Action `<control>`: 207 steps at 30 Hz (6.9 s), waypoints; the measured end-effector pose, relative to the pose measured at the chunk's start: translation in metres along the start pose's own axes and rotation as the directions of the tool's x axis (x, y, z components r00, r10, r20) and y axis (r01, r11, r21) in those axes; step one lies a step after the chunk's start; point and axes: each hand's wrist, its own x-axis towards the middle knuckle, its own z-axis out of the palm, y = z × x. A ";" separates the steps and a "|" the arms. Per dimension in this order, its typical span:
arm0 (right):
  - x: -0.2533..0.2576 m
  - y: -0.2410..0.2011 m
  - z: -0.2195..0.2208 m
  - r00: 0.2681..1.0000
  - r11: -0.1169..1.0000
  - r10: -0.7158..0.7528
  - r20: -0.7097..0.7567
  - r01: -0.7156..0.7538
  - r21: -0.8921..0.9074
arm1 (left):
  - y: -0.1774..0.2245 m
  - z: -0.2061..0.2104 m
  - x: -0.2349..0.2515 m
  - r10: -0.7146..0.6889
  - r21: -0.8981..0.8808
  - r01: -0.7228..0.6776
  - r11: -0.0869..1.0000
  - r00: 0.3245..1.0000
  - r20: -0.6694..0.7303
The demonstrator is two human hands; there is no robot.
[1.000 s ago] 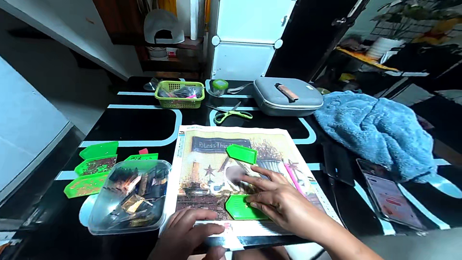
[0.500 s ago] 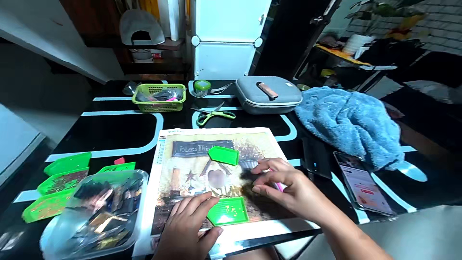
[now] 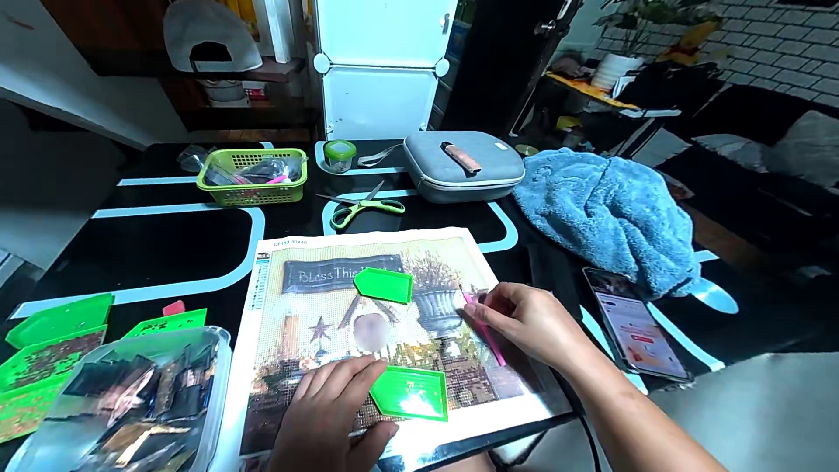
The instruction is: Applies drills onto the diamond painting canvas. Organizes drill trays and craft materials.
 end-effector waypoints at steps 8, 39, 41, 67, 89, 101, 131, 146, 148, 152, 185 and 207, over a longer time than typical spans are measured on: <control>0.009 -0.016 0.005 0.986 0.995 0.095 0.138 -0.094 -0.014 | 0.000 0.013 0.013 0.077 -0.029 -0.075 0.997 0.995 0.066; -0.043 -0.046 0.087 0.859 0.566 -0.450 -0.244 0.486 0.666 | 0.008 0.026 -0.002 -0.078 -0.040 0.074 0.996 0.988 -0.132; -0.043 -0.046 0.087 0.848 0.575 -0.467 -0.250 0.506 0.643 | 0.008 0.027 -0.002 -0.078 -0.033 0.075 0.997 0.987 -0.138; -0.039 -0.051 0.080 0.788 0.600 -0.565 -0.245 0.596 0.535 | 0.008 0.026 -0.002 -0.086 -0.047 0.080 0.996 0.988 -0.130; -0.013 -0.044 0.074 0.925 0.716 -0.245 -0.289 0.374 0.590 | 0.008 0.026 -0.002 -0.075 -0.073 0.065 0.995 0.988 -0.136; -0.012 -0.040 0.080 0.891 0.731 -0.322 -0.319 0.448 0.515 | 0.007 0.025 -0.003 -0.062 -0.112 0.047 0.993 0.989 -0.135; -0.043 -0.053 0.090 0.781 0.576 -0.540 -0.315 0.615 0.538 | 0.005 0.027 -0.003 -0.078 -0.070 0.069 0.995 0.988 -0.135; -0.040 -0.055 0.092 0.784 0.593 -0.537 -0.312 0.613 0.522 | 0.005 0.028 -0.003 -0.056 -0.082 0.044 0.996 0.985 -0.162; -0.040 -0.055 0.092 0.782 0.592 -0.542 -0.308 0.615 0.520 | 0.004 0.028 -0.004 -0.052 -0.085 0.039 0.996 0.984 -0.168; -0.040 -0.055 0.092 0.777 0.585 -0.544 -0.316 0.621 0.522 | 0.004 0.029 -0.003 -0.049 -0.081 0.035 0.996 0.983 -0.178; -0.019 -0.030 0.076 0.889 0.711 -0.305 -0.341 0.450 0.540 | 0.009 0.016 -0.003 -0.097 -0.158 0.090 0.983 0.995 -0.038; -0.041 -0.056 0.089 0.808 0.570 -0.512 -0.291 0.573 0.588 | 0.005 0.024 -0.004 -0.066 -0.147 0.045 0.988 0.989 -0.136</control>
